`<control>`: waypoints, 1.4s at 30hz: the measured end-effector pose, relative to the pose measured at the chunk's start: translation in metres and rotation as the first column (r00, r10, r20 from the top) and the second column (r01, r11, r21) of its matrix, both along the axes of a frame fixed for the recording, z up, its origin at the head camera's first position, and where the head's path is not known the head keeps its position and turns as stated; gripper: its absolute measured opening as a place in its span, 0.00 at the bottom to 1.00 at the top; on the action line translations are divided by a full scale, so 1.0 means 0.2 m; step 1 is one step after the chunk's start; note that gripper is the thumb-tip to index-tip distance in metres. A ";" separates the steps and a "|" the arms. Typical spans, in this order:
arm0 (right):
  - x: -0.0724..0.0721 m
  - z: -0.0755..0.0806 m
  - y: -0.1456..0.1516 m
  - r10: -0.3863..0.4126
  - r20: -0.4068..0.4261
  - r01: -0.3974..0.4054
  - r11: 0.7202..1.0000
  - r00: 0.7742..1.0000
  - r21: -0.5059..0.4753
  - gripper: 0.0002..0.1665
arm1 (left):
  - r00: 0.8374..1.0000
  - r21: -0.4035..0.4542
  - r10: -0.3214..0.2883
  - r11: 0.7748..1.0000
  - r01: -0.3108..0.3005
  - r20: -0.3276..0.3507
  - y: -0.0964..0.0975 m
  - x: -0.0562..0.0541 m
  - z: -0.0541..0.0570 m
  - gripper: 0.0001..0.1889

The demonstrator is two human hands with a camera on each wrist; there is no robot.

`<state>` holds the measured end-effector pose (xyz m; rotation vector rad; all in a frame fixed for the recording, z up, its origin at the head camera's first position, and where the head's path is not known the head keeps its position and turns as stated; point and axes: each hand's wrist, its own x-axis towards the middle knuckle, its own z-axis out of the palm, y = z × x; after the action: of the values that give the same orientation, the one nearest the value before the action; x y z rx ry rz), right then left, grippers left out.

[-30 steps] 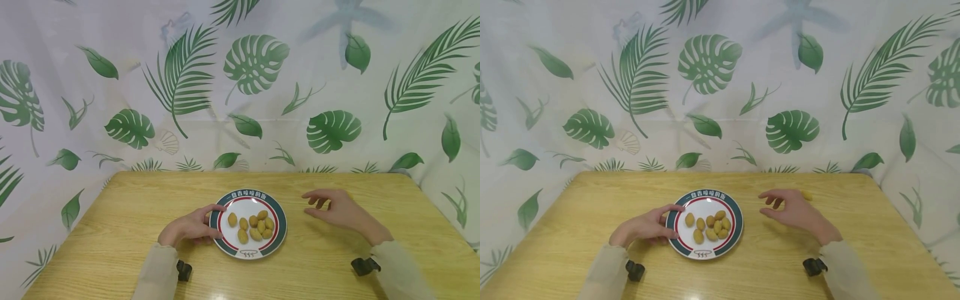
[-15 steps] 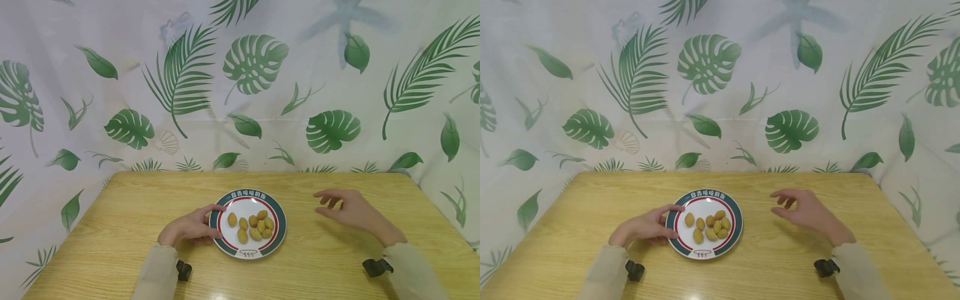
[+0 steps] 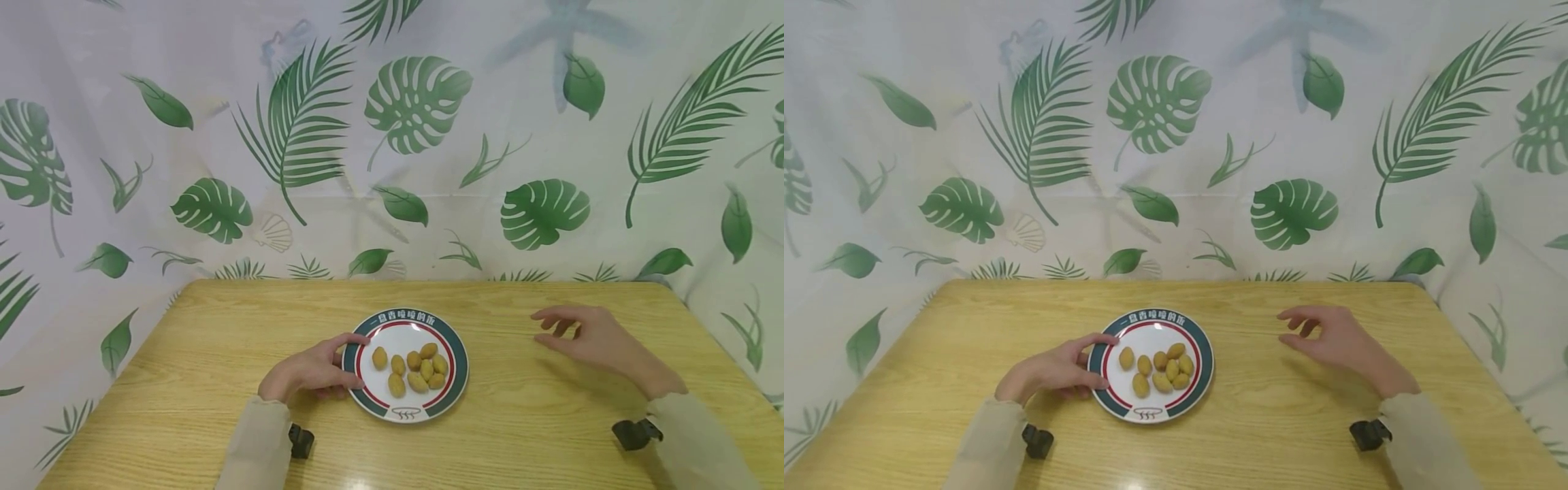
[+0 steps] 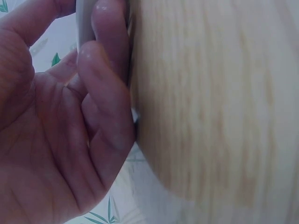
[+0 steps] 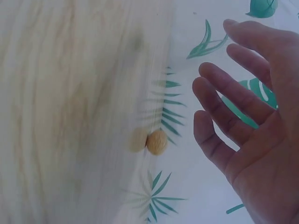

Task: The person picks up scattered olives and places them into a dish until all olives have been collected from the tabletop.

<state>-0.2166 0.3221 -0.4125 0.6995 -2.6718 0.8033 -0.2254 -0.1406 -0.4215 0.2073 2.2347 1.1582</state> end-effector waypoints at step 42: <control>-0.15 -0.04 0.27 -0.209 0.239 0.183 0.975 0.948 0.124 0.26 | 1.000 -0.005 -0.007 1.000 0.007 0.001 0.00 0.00 0.01 0.36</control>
<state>-0.2459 0.3763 -0.4198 0.3634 -2.9675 0.7520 -0.2255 -0.1414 -0.4199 0.2123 2.2344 1.1492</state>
